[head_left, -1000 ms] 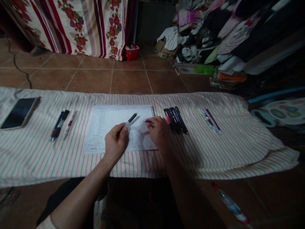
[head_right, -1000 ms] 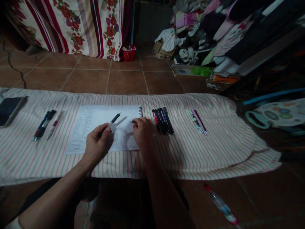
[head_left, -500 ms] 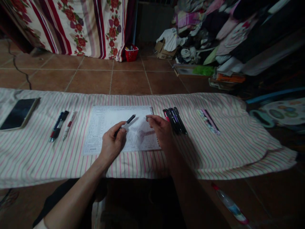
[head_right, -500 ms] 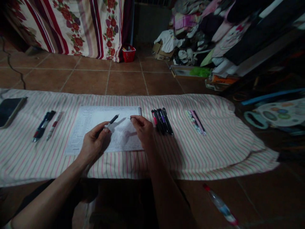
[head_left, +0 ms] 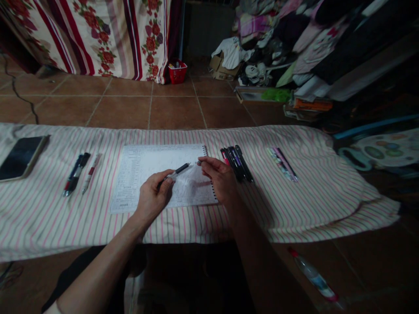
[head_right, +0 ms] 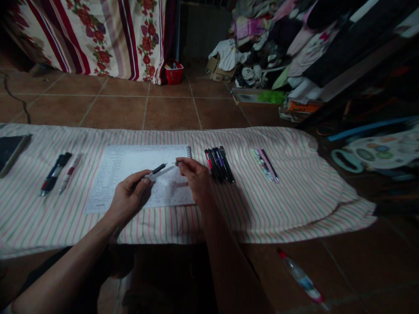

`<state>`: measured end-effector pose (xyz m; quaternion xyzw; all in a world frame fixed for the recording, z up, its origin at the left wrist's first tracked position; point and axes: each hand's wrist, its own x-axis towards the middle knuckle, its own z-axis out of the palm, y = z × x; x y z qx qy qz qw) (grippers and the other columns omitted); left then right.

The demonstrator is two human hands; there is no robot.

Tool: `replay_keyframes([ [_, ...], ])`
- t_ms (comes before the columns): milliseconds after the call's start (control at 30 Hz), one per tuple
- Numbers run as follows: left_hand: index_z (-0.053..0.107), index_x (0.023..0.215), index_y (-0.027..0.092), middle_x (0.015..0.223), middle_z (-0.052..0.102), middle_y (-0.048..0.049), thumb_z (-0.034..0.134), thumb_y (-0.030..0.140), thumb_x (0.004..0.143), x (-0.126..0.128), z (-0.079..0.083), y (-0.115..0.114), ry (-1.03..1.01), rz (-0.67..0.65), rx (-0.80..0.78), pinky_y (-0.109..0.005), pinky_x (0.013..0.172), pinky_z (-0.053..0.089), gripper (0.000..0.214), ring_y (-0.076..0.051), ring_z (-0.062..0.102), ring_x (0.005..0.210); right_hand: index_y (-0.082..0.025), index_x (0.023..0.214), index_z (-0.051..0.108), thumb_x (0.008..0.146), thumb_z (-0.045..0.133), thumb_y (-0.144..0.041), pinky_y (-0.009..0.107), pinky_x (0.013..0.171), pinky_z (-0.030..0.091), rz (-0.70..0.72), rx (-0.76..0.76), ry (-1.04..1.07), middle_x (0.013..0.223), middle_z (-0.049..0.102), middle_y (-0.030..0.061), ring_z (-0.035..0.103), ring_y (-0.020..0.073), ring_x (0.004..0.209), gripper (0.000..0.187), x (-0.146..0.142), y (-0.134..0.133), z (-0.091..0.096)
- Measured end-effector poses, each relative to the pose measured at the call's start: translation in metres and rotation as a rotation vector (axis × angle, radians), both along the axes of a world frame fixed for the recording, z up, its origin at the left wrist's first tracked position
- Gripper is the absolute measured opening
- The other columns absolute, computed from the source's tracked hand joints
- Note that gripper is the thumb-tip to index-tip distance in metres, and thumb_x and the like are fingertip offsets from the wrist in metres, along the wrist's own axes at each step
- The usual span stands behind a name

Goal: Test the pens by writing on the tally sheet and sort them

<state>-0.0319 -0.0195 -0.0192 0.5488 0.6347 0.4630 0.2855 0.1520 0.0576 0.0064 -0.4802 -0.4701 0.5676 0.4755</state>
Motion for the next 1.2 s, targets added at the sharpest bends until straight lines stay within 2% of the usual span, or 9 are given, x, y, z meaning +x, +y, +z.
replay_keyframes([
  [233, 0.066, 0.108, 0.02, 0.101, 0.07, -0.007, 0.051, 0.032, 0.087, 0.0005, 0.0015, 0.0005, 0.115, -0.017, 0.034, -0.037, 0.086, 0.048, 0.029, -0.021, 0.063, 0.094, -0.02, 0.089, 0.072, 0.068, 0.066, -0.031, 0.025, 0.062, 0.041, 0.008, 0.036, -0.079, 0.069, 0.063, -0.0011, 0.049, 0.01, 0.063, 0.025, 0.0004, -0.0014, 0.0031],
  [467, 0.066, 0.107, 0.021, 0.098, 0.07, -0.0066, 0.052, 0.03, 0.087, 0.001, 0.0019, 0.0016, 0.192, -0.033, 0.078, -0.037, 0.084, 0.049, 0.026, -0.02, 0.063, 0.09, -0.02, 0.092, 0.072, 0.07, 0.065, -0.031, 0.025, 0.06, 0.04, 0.017, 0.058, -0.144, 0.071, 0.063, -0.0002, 0.049, 0.011, 0.064, 0.026, 0.0034, -0.0013, 0.0027],
  [1200, 0.067, 0.105, 0.022, 0.09, 0.07, -0.0053, 0.05, 0.027, 0.087, 0.0022, 0.0027, 0.0025, 0.322, -0.046, 0.133, -0.035, 0.078, 0.049, 0.025, -0.019, 0.063, 0.084, -0.021, 0.088, 0.073, 0.068, 0.063, -0.03, 0.024, 0.057, 0.039, 0.023, 0.081, -0.151, 0.066, 0.059, -0.0011, 0.047, 0.011, 0.061, 0.025, 0.0003, -0.0036, 0.0054],
])
